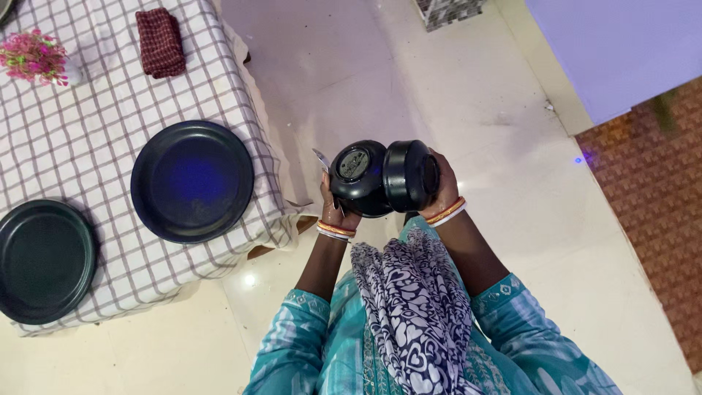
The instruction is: The person retrieves bowls and spoons from a shelf, rinses them under running water in a sink, and wipes each item with a cloth before placing them on a table.
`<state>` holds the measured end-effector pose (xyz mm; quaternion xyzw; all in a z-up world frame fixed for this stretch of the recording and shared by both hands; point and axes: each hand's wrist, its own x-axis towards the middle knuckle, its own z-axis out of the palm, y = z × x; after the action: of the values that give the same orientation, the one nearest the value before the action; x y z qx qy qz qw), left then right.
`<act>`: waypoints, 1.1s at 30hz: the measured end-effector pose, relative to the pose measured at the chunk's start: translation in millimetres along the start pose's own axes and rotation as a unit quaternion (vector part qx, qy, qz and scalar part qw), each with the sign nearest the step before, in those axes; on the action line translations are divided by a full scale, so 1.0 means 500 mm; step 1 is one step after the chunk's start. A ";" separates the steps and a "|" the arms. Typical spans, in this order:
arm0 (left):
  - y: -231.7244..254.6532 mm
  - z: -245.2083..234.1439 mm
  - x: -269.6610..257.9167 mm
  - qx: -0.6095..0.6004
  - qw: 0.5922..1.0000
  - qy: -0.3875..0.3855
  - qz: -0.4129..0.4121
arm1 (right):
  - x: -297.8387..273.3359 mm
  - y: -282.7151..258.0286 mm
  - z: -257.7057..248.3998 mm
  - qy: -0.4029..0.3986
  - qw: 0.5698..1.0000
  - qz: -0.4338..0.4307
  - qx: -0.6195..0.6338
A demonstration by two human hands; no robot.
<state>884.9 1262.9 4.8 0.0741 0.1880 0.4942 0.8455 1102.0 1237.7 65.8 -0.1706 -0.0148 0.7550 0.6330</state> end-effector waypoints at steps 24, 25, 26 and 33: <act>0.460 0.008 0.849 -0.089 0.956 0.033 0.278 | 1.233 -0.204 0.179 -0.054 0.939 0.330 -0.075; 0.488 -0.011 0.869 -0.089 0.953 0.038 0.287 | 1.275 -0.192 0.192 -0.050 0.939 0.325 -0.103; 0.510 -0.034 0.889 -0.081 0.950 0.053 0.296 | 1.311 -0.184 0.204 -0.052 0.935 0.335 -0.105; 0.717 -0.066 0.892 0.229 0.883 0.196 0.359 | 1.539 -0.098 0.337 0.008 0.921 0.331 -0.207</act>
<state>778.9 1825.4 -22.8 0.2300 0.4186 0.7117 0.5151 994.2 2019.5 52.3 -0.2987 -0.1084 0.9002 0.2976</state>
